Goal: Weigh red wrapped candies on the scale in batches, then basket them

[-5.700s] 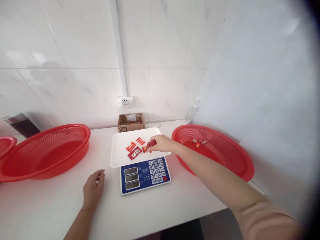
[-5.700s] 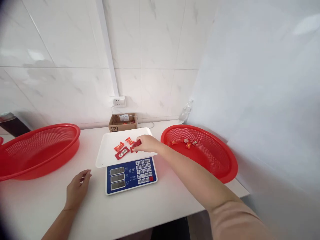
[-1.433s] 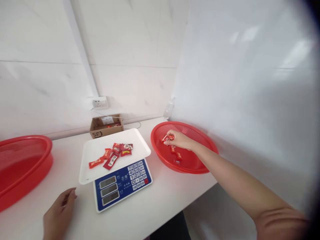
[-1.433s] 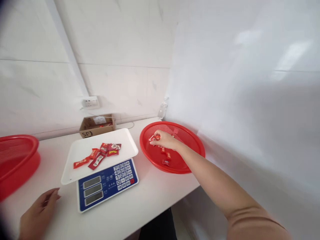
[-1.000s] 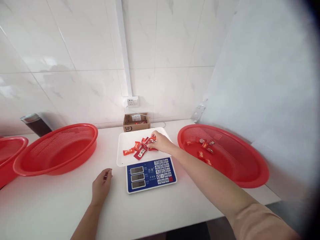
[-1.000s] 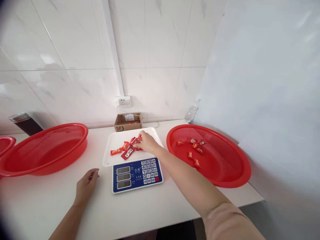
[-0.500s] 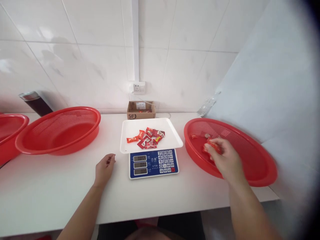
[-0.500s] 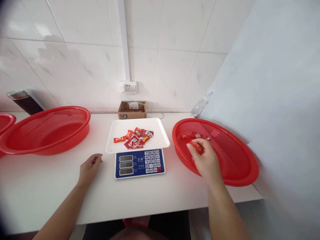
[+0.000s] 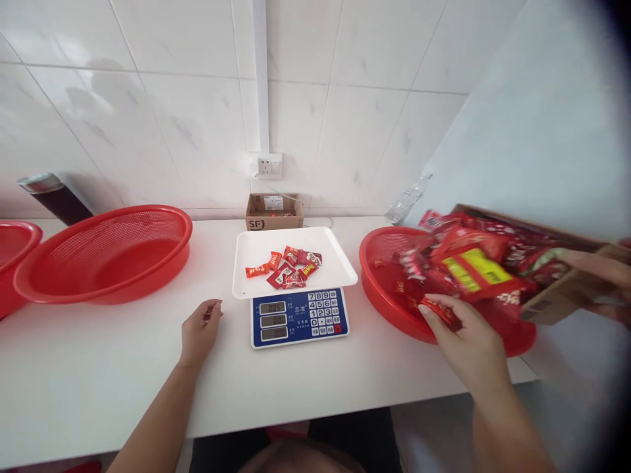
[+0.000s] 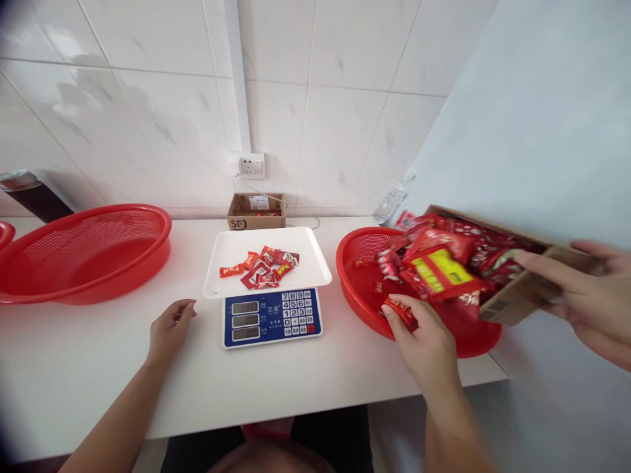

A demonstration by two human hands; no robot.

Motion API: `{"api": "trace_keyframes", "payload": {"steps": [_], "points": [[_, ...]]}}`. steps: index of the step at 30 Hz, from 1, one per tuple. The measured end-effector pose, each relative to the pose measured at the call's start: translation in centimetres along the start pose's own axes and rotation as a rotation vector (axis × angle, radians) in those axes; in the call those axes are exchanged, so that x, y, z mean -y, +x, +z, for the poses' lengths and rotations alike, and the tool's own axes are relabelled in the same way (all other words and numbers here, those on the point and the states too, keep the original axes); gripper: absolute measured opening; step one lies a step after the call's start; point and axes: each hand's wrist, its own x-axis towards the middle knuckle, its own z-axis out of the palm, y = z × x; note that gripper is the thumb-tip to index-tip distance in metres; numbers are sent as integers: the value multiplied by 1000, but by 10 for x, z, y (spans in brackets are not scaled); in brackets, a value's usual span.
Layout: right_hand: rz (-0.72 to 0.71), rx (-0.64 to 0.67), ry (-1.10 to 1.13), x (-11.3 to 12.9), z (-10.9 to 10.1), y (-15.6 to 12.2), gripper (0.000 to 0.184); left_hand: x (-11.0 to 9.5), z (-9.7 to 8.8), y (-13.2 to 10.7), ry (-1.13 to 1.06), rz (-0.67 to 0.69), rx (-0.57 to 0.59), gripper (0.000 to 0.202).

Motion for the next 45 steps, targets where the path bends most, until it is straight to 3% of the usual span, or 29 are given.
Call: {"api": "trace_keyframes", "payload": {"steps": [8, 11, 15, 20, 23, 26, 28, 31, 33, 36, 39, 45], "points": [[-204, -50, -145, -26, 13, 15, 39, -2, -2, -1, -9, -10, -1, 31], [-205, -22, -155, -29, 15, 13, 41, -2, -1, -1, -4, -12, 1, 30], [-149, 4, -95, -15, 15, 3, 34, -1, -1, 0, 7, -13, 4, 30], [-228, -196, 74, 10, 25, -20, 20, 2, 0, 2, 19, -7, 4, 30], [-274, -64, 194, 13, 46, -36, 18, 2, 1, 0, 21, 1, -3, 30], [-74, 158, 280, 1, 76, -48, 27, -2, -1, -1, 34, 22, -53, 31], [113, 271, 335, -13, 95, -53, 35, -7, -9, 1, 104, 135, -184, 32], [266, 347, 398, -29, 113, -57, 42, -17, -32, 16, 299, 365, -431, 40], [289, 366, 403, -33, 117, -58, 44, -21, -52, 32, 433, 374, -502, 45], [282, 374, 396, -29, 114, -56, 43, -19, -80, 57, 636, 216, -381, 47], [278, 358, 402, -24, 110, -55, 42, -11, -93, 67, 791, 125, -200, 47], [281, 386, 407, -24, 111, -54, 43, -13, -82, 39, 820, 308, -101, 53]]}}
